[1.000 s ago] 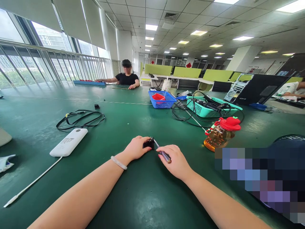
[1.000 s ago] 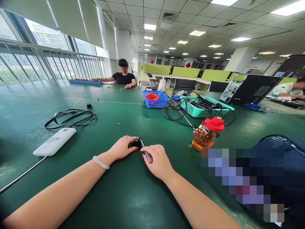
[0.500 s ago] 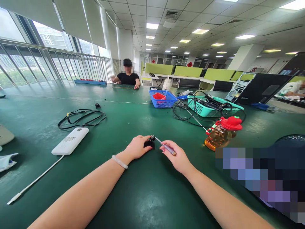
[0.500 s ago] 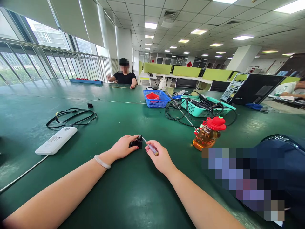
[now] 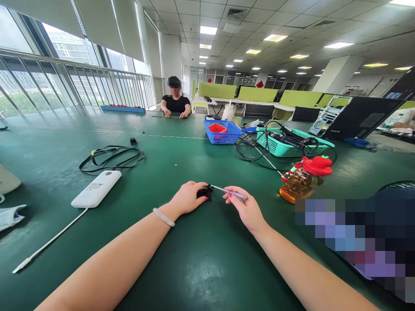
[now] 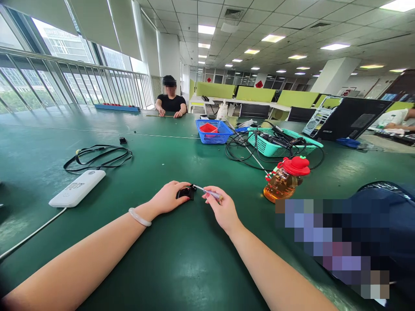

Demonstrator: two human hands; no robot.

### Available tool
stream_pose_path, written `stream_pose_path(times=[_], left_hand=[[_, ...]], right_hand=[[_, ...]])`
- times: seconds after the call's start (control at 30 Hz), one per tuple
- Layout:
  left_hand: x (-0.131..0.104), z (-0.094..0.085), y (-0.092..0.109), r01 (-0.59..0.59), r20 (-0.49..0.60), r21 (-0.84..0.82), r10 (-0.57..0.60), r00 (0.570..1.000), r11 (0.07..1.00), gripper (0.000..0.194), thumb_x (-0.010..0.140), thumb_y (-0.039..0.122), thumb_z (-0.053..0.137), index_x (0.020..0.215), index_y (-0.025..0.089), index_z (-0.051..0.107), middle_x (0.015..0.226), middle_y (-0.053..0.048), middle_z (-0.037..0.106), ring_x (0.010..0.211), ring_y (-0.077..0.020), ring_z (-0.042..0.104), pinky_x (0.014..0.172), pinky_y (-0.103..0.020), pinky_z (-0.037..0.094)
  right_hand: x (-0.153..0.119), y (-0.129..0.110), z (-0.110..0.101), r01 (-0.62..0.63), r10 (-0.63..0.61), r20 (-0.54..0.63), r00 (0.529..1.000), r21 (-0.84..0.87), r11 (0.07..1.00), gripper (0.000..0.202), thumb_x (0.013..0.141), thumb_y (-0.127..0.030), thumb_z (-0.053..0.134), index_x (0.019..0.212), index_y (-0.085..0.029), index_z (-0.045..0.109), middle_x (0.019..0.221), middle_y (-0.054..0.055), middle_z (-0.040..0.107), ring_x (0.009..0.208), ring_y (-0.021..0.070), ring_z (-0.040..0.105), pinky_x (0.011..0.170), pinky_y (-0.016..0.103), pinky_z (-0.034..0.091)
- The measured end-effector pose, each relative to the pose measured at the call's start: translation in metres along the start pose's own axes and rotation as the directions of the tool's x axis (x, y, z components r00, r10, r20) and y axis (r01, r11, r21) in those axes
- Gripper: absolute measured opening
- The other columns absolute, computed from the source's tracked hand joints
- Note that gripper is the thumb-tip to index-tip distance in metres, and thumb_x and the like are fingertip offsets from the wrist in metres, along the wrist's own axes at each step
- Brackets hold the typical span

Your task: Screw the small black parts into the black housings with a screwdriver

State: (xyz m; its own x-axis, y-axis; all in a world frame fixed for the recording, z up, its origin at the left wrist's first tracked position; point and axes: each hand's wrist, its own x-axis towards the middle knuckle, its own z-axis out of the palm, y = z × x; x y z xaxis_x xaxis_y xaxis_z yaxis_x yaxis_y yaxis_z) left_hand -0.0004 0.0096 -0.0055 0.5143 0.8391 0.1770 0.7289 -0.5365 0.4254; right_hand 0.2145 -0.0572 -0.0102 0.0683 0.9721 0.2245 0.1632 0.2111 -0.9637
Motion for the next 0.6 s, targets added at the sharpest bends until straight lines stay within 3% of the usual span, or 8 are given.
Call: stream_pose_path(times=[0.2,0.33,0.6], left_hand=[[-0.001,-0.0022,0.0013,-0.003,-0.048,-0.008,0.003,0.999,1.0,0.039,0.08,0.037,0.065,0.117,0.025,0.063,0.109,-0.008,0.069,0.11,-0.0276,0.059,0.097,-0.043,0.048],[-0.0005,-0.0041,0.0028,-0.027,-0.036,-0.009,0.026,0.999,1.0,0.035,0.078,0.035,0.067,0.112,0.025,0.066,0.108,-0.006,0.071,0.11,-0.0279,0.058,0.097,-0.043,0.048],[-0.0006,-0.0052,0.0035,-0.072,-0.015,-0.044,0.072,0.997,0.996,0.037,0.078,0.034,0.068,0.114,0.024,0.066,0.107,-0.006,0.071,0.106,-0.0257,0.061,0.097,-0.04,0.048]], right_hand=[[-0.0036,-0.0028,0.0013,0.091,-0.086,0.046,0.995,-0.121,0.988,0.032,0.085,-0.047,0.059,0.101,-0.021,0.069,0.085,0.006,0.071,0.082,0.0208,0.066,0.085,0.041,0.053],[-0.0043,-0.0029,0.0012,0.081,-0.072,0.089,0.993,-0.111,0.99,0.029,0.087,-0.043,0.057,0.102,-0.021,0.068,0.084,0.005,0.07,0.081,0.0199,0.065,0.083,0.038,0.052],[-0.0059,-0.0089,0.0016,0.113,-0.097,0.092,0.991,-0.186,0.976,0.018,0.083,-0.031,0.052,0.085,-0.021,0.067,0.068,0.0,0.059,0.062,0.0149,0.054,0.059,0.028,0.045]])
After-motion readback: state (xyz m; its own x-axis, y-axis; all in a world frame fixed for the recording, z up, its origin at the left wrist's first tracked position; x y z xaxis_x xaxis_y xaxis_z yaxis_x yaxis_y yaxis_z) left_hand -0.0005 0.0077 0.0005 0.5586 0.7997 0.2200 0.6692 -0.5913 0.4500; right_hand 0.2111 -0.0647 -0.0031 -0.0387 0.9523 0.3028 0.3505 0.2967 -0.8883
